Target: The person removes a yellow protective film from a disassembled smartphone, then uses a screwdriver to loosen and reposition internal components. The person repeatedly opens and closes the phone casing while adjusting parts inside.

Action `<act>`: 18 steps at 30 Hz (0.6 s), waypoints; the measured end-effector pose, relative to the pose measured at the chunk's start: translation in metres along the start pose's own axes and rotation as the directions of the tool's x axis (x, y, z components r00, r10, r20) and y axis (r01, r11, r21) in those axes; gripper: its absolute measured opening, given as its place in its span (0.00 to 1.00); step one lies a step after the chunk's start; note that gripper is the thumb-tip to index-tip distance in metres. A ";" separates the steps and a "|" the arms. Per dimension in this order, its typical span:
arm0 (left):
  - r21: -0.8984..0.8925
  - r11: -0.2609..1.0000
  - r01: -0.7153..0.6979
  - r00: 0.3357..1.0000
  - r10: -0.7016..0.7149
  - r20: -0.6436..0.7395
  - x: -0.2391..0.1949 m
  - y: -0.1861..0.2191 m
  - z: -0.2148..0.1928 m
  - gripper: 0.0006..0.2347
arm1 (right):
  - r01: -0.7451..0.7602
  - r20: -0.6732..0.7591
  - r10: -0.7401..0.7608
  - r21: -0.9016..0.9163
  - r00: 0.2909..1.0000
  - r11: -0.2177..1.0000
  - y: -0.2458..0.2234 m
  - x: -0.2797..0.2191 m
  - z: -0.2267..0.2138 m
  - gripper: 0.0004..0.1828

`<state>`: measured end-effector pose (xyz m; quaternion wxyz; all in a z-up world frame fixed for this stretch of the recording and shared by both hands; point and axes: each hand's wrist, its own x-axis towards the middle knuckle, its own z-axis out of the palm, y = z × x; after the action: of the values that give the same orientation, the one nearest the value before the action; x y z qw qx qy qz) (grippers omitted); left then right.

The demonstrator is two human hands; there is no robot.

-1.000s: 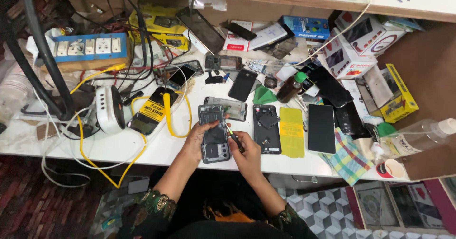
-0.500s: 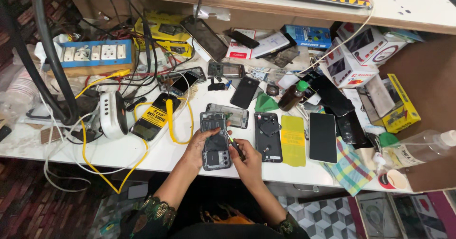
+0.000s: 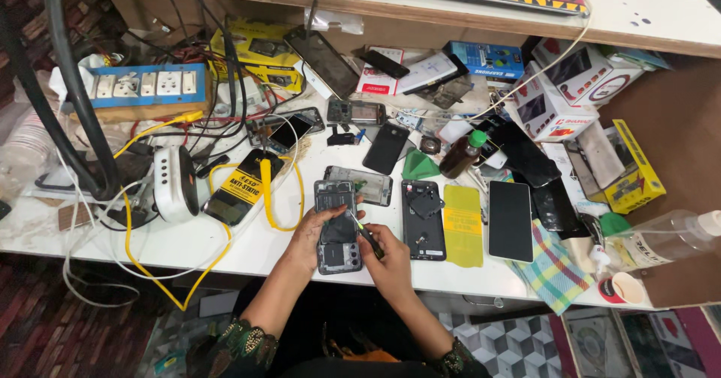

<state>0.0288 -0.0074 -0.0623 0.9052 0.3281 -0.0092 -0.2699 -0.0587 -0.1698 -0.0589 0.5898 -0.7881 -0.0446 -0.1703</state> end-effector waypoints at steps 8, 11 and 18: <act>-0.029 0.999 0.042 0.999 -0.043 -0.016 0.007 -0.007 -0.010 0.19 | 0.073 -0.167 -0.049 0.142 0.985 0.987 0.026 -0.002 0.004 0.12; 0.007 0.999 0.043 0.999 -0.043 -0.008 0.006 -0.006 -0.009 0.19 | 0.021 -0.132 0.005 0.200 0.991 0.980 0.025 0.000 0.000 0.10; -0.069 0.997 0.046 0.999 -0.046 -0.004 0.004 -0.009 -0.010 0.19 | 0.208 -0.055 -0.201 0.171 0.978 0.963 0.003 0.000 -0.011 0.21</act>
<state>0.0297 -0.0093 -0.0758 0.9096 0.2975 0.0104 -0.2900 -0.0603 -0.1813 -0.0584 0.6372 -0.7208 -0.1298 -0.2400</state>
